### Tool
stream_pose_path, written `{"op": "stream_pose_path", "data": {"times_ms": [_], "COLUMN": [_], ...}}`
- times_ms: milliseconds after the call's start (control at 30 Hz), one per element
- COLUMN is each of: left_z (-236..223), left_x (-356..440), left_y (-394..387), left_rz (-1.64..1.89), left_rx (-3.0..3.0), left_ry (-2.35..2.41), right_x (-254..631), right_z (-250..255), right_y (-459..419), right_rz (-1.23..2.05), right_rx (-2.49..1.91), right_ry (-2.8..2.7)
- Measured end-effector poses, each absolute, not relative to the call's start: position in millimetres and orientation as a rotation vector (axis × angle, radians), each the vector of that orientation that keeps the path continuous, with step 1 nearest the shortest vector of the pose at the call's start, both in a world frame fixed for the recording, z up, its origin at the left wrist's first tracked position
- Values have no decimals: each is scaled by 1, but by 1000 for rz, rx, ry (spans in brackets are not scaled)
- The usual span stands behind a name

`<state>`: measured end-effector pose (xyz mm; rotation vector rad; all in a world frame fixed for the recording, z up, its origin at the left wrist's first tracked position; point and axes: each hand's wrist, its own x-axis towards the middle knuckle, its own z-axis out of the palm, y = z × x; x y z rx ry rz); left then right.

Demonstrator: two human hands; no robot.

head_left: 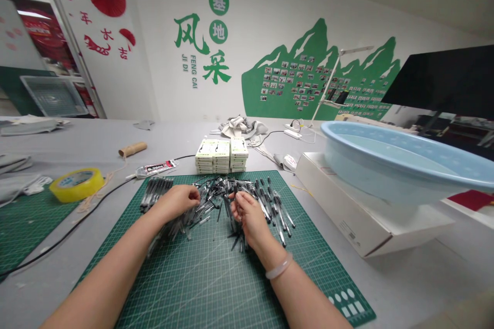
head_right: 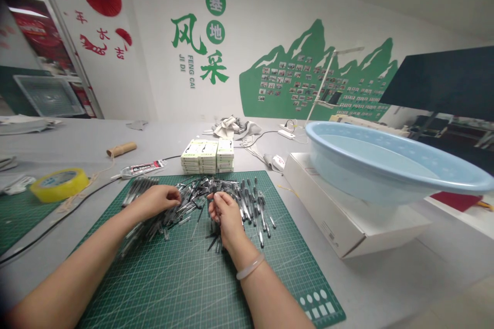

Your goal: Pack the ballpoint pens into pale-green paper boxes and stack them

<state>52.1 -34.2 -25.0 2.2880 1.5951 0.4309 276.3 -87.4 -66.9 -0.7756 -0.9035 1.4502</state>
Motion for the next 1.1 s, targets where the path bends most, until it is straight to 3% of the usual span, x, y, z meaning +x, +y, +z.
{"op": "stream_pose_path", "data": {"times_ms": [467, 800, 1100], "left_z": [-9, -30, -55], "left_x": [77, 27, 46], "left_y": [-48, 12, 34], "left_rz": [852, 381, 347], "left_rx": [2109, 2266, 2304], "left_ry": [1462, 2004, 2019], "right_x": [270, 270, 272], "right_z": [-61, -60, -65], "right_y": [-94, -94, -91], "right_rz": [1427, 1438, 1428], "right_rx": [-826, -833, -827], "right_ry": [-1017, -986, -1003]}}
